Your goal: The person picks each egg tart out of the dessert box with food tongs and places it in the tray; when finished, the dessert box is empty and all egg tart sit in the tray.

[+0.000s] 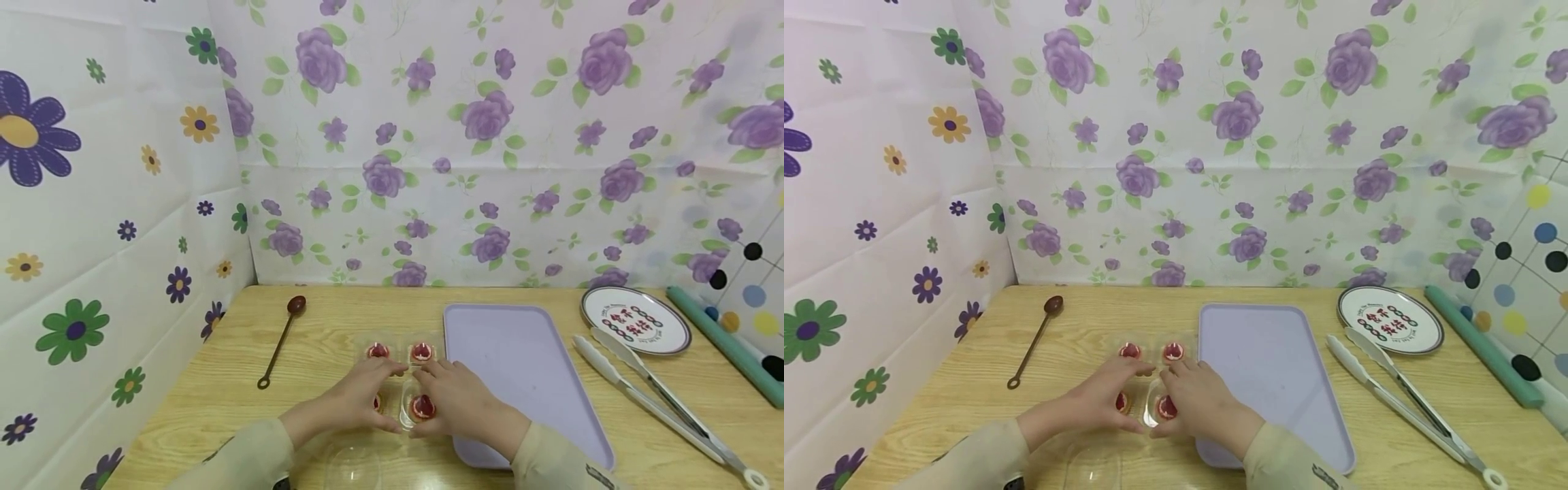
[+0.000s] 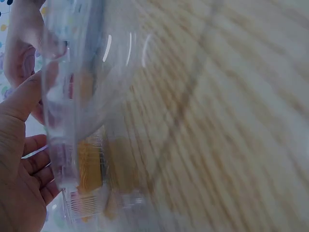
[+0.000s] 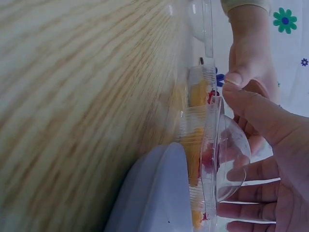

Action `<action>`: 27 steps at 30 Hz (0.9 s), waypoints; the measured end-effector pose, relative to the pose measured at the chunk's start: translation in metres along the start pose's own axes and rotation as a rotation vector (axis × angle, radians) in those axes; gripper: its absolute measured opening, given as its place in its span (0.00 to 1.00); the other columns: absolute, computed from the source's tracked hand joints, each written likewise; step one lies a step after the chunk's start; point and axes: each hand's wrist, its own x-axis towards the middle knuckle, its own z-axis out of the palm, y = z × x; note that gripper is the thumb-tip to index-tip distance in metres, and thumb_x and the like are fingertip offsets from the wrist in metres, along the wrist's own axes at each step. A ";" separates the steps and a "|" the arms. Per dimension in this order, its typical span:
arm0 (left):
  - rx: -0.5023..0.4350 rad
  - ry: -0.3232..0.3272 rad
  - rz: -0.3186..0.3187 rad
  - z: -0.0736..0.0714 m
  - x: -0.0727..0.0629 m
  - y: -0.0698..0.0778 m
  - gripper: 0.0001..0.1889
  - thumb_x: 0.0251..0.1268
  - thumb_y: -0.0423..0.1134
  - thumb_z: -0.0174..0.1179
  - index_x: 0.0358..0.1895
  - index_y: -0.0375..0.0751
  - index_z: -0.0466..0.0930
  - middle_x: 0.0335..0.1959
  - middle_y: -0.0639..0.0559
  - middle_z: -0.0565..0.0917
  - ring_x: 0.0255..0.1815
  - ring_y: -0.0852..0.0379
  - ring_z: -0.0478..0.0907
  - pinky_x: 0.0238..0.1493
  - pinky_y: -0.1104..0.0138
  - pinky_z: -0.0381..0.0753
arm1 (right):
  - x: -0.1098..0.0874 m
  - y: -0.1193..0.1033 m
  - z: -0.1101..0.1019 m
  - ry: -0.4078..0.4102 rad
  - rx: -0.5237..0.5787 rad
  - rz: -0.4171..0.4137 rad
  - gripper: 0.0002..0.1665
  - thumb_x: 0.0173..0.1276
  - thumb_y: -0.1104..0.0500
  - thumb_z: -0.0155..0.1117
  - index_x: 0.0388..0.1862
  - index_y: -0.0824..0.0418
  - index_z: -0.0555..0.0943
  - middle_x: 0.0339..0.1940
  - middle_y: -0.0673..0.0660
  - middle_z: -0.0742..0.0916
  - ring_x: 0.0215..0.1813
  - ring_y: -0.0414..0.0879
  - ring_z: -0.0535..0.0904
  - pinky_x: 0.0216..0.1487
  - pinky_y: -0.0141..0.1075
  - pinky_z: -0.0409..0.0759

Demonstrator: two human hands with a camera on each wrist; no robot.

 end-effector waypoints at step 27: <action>0.110 -0.026 -0.020 0.018 0.007 -0.004 0.46 0.38 0.65 0.72 0.63 0.45 0.70 0.60 0.54 0.77 0.64 0.54 0.70 0.70 0.54 0.63 | 0.001 0.003 0.002 -0.010 -0.004 -0.047 0.49 0.50 0.32 0.69 0.62 0.63 0.75 0.59 0.58 0.82 0.61 0.54 0.77 0.63 0.43 0.76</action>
